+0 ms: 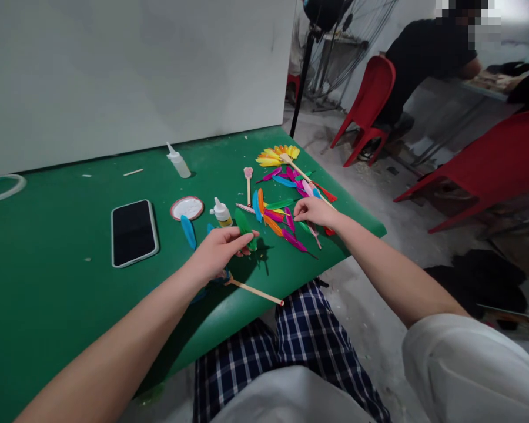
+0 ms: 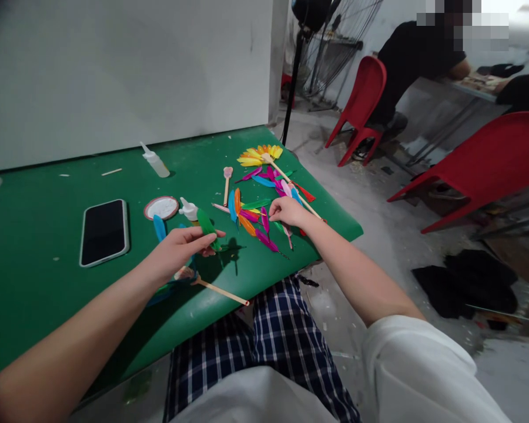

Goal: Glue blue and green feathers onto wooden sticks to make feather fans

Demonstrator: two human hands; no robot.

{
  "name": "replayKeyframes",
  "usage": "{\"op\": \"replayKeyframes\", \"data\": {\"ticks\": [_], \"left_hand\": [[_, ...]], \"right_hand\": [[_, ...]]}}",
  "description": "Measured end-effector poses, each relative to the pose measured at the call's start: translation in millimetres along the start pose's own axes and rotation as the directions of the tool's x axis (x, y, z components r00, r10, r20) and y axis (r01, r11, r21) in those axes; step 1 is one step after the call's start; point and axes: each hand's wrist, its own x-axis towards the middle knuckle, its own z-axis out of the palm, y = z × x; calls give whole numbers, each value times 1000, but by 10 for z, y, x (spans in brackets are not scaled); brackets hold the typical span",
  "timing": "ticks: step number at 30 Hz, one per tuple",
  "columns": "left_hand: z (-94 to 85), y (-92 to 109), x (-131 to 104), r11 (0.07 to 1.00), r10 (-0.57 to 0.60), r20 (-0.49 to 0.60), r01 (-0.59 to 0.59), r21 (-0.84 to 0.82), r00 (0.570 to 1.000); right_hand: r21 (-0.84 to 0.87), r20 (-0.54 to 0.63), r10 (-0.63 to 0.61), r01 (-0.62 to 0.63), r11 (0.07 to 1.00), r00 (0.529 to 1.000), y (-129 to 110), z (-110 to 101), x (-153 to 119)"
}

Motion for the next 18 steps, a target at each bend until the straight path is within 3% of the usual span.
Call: {"op": "replayKeyframes", "data": {"ticks": [6,12,18], "left_hand": [[-17,20,-4,1000,0,-20,0,-19,1000],[-32,24,-7,999,1,-50,-3,-42,999],[-58,11,7,996,-1,-21,-1,-92,1000]], "right_hand": [[33,-88,-46,49,998,995,-50,-9,126],[-118,-179,-169,150,982,969,-34,-33,308],[-162,-213,-181,148,976,960,-77,-62,389]]}}
